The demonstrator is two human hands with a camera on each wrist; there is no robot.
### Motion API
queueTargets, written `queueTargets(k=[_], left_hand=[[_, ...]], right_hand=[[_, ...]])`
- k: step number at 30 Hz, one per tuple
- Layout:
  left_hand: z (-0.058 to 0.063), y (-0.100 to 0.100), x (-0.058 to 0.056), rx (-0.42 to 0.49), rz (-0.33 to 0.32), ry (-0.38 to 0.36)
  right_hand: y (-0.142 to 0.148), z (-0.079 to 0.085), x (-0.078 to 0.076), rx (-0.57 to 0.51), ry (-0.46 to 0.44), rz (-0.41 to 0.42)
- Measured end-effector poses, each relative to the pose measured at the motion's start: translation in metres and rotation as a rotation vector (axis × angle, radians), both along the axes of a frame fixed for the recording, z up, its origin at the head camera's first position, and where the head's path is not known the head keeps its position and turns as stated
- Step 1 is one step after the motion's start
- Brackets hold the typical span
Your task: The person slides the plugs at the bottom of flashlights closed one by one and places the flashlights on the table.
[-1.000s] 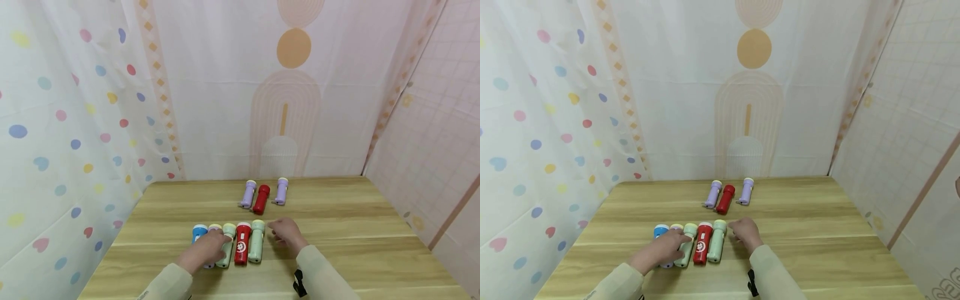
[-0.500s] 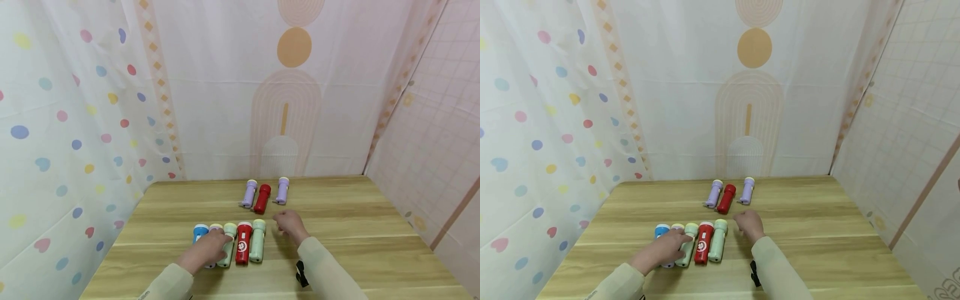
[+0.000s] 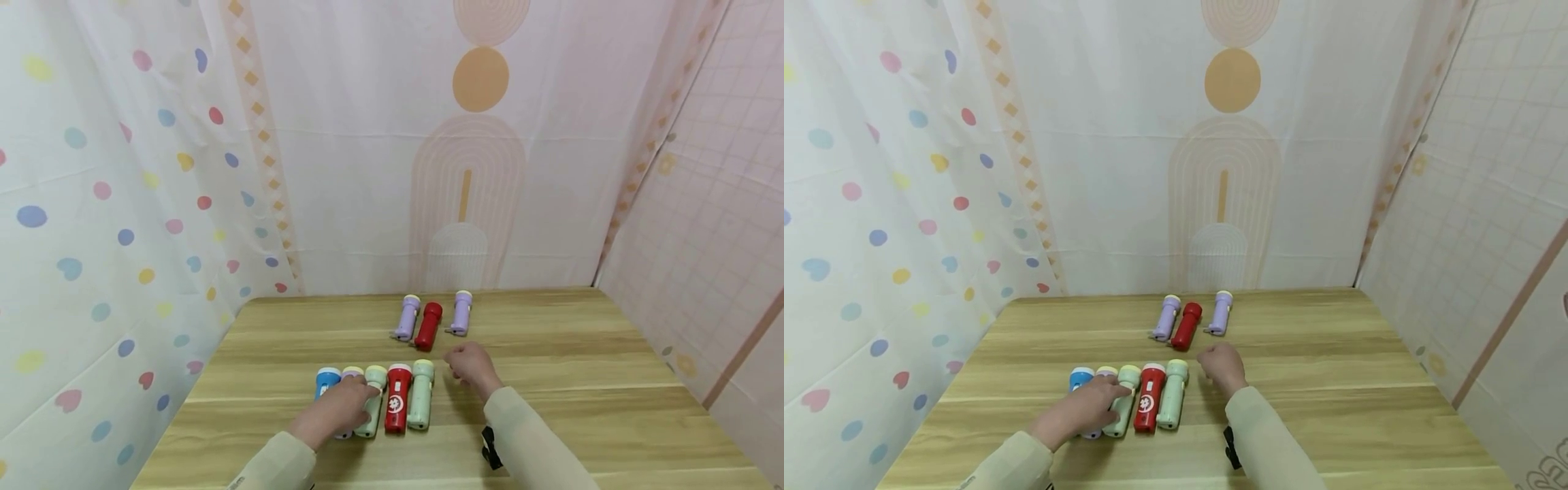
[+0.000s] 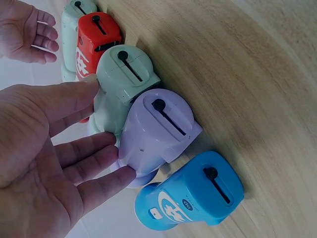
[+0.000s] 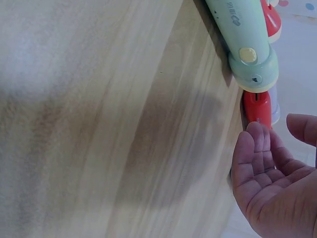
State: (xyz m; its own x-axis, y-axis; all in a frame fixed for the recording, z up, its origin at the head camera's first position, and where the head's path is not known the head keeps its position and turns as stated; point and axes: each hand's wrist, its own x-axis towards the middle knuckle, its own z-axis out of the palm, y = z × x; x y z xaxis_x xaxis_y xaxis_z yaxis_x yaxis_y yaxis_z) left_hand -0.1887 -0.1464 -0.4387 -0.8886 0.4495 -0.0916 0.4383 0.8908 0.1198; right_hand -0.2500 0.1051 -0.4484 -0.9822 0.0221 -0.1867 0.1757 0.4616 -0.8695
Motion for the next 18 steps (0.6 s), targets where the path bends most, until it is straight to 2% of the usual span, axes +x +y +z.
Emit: queueTargets(k=[18], left_hand=[[0.0005, -0.0012, 0.0018, 0.01, -0.005, 0.003]], right_hand=[[0.0021, -0.003, 0.0011, 0.017, -0.014, 0.002]])
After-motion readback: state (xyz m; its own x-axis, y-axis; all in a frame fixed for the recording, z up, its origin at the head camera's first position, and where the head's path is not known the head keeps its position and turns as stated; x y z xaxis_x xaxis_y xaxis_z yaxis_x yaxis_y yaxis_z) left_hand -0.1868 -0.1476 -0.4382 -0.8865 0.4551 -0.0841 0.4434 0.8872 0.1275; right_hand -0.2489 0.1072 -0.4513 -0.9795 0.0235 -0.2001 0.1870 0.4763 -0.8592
